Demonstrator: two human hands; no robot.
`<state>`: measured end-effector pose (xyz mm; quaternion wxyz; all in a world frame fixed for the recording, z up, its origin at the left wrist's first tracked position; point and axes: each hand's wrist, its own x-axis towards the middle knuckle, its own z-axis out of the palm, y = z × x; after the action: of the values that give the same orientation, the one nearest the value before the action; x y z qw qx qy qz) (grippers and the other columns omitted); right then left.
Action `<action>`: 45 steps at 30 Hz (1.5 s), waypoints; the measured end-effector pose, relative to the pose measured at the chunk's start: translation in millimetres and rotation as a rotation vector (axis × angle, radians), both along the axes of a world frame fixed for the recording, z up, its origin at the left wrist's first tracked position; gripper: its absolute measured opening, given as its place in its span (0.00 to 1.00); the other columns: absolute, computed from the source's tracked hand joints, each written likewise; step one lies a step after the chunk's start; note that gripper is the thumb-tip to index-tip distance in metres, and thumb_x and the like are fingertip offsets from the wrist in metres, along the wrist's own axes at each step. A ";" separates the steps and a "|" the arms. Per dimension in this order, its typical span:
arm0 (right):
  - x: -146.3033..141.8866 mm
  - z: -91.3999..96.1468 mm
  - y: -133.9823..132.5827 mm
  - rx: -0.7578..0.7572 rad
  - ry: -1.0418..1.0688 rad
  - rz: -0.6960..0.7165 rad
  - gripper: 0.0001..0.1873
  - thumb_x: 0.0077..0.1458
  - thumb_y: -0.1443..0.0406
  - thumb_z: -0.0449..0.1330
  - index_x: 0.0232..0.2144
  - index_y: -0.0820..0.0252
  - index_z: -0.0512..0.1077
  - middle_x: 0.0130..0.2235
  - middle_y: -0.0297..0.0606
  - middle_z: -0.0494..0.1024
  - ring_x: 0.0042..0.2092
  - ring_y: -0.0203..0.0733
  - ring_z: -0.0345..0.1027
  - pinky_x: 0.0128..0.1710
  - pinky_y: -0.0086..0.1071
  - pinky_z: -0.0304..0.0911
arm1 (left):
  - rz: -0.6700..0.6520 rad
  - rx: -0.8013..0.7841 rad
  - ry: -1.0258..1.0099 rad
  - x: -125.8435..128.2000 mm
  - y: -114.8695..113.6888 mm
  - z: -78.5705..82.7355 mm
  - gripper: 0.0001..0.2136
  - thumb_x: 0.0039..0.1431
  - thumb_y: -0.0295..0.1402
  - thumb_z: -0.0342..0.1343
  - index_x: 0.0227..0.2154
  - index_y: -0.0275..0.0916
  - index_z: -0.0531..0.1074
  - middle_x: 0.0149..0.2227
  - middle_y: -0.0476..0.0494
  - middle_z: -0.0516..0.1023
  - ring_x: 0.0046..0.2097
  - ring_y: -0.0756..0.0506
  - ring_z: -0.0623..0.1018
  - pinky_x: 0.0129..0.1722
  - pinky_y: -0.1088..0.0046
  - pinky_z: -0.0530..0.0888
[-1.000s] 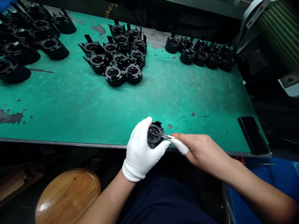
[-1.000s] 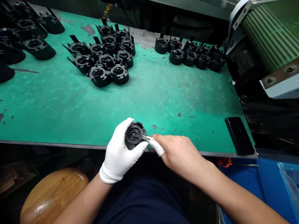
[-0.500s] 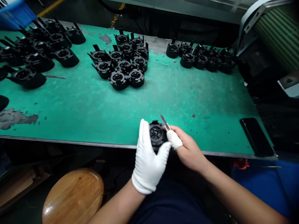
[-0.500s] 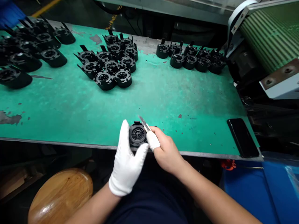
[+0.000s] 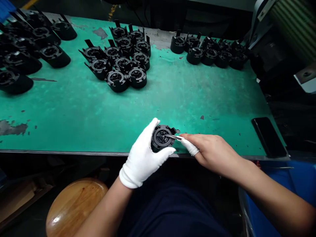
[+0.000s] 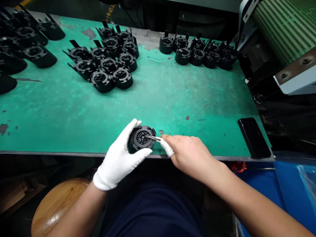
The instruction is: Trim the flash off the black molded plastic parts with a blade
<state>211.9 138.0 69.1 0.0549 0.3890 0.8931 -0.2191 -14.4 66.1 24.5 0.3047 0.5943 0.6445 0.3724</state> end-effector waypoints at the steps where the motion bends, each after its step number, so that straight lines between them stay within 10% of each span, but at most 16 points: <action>1: -0.5 0.3 -3.0 0.001 -0.017 -0.008 0.29 0.58 0.71 0.52 0.61 0.54 0.68 0.55 0.40 0.78 0.50 0.55 0.76 0.47 0.47 0.72 | -0.006 -0.008 0.006 -1.6 1.4 0.4 0.41 0.52 0.47 0.66 0.65 0.40 0.55 0.66 0.37 0.64 0.67 0.39 0.66 0.68 0.56 0.63; 17: -5.1 -3.4 -33.2 -0.085 0.108 -0.126 0.30 0.56 0.74 0.51 0.61 0.60 0.67 0.56 0.44 0.77 0.52 0.53 0.75 0.52 0.46 0.70 | 0.148 0.083 0.011 14.2 -4.4 -2.2 0.38 0.48 0.49 0.69 0.59 0.41 0.62 0.59 0.39 0.72 0.59 0.39 0.74 0.62 0.59 0.71; 24: -14.1 3.5 -32.9 -0.431 0.262 -0.189 0.24 0.59 0.72 0.52 0.56 0.50 0.72 0.46 0.36 0.82 0.45 0.47 0.77 0.42 0.35 0.71 | 0.259 0.103 0.038 21.7 -6.5 -8.8 0.40 0.45 0.49 0.71 0.59 0.42 0.62 0.58 0.38 0.71 0.58 0.38 0.75 0.59 0.58 0.73; 33: -53.6 -27.4 -20.8 -0.402 0.715 -0.520 0.21 0.68 0.59 0.50 0.60 0.54 0.67 0.43 0.37 0.80 0.42 0.43 0.73 0.41 0.34 0.68 | 0.261 0.068 0.036 52.3 -49.3 0.4 0.35 0.61 0.40 0.59 0.67 0.40 0.50 0.71 0.30 0.50 0.70 0.35 0.56 0.67 0.49 0.60; 38: -34.0 -15.1 14.9 -0.189 0.600 -0.339 0.20 0.64 0.65 0.53 0.57 0.55 0.72 0.46 0.37 0.81 0.44 0.44 0.75 0.43 0.33 0.67 | 0.180 0.017 0.044 58.5 -71.5 5.2 0.39 0.61 0.36 0.59 0.69 0.42 0.43 0.73 0.33 0.43 0.72 0.35 0.52 0.68 0.48 0.60; 45: 0.2 1.8 13.9 -0.033 0.193 -0.011 0.22 0.62 0.67 0.54 0.57 0.48 0.73 0.53 0.35 0.80 0.50 0.48 0.76 0.48 0.37 0.69 | 0.122 0.114 0.057 21.8 -17.4 1.1 0.45 0.53 0.45 0.66 0.68 0.39 0.48 0.70 0.31 0.53 0.70 0.35 0.57 0.69 0.51 0.58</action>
<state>212.1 151.9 71.0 -0.0264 0.3703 0.8883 -0.2705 7.4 48.7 25.7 0.2289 0.5806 0.6656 0.4094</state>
